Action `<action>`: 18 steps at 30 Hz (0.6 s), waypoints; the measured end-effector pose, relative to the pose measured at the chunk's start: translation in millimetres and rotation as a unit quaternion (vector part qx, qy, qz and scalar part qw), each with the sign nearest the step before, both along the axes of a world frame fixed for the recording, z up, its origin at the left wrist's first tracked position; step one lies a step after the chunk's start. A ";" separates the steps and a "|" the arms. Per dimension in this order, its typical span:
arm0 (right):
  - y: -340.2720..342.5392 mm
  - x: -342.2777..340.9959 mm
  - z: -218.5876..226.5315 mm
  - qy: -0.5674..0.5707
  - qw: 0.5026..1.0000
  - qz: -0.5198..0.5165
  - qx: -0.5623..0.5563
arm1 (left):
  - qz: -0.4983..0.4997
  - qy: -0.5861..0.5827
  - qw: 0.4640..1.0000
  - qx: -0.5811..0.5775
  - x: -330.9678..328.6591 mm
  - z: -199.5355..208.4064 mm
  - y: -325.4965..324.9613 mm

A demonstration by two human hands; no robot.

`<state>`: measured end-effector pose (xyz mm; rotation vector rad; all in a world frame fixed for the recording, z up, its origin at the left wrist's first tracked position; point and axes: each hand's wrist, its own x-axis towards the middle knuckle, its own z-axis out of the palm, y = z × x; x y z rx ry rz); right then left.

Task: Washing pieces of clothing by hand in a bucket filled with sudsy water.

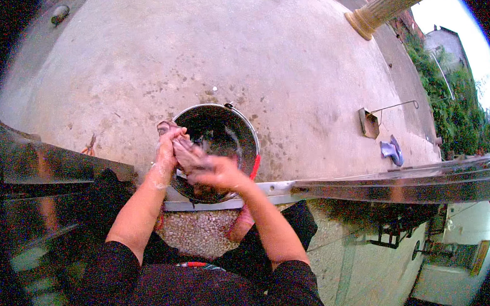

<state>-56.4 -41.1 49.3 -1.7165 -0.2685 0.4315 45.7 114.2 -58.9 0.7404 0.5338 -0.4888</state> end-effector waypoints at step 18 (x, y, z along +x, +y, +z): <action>42.4 26.4 -60.3 -0.165 0.869 -0.230 -0.406 | -0.156 -0.151 0.968 0.123 -54.2 -56.5 -25.9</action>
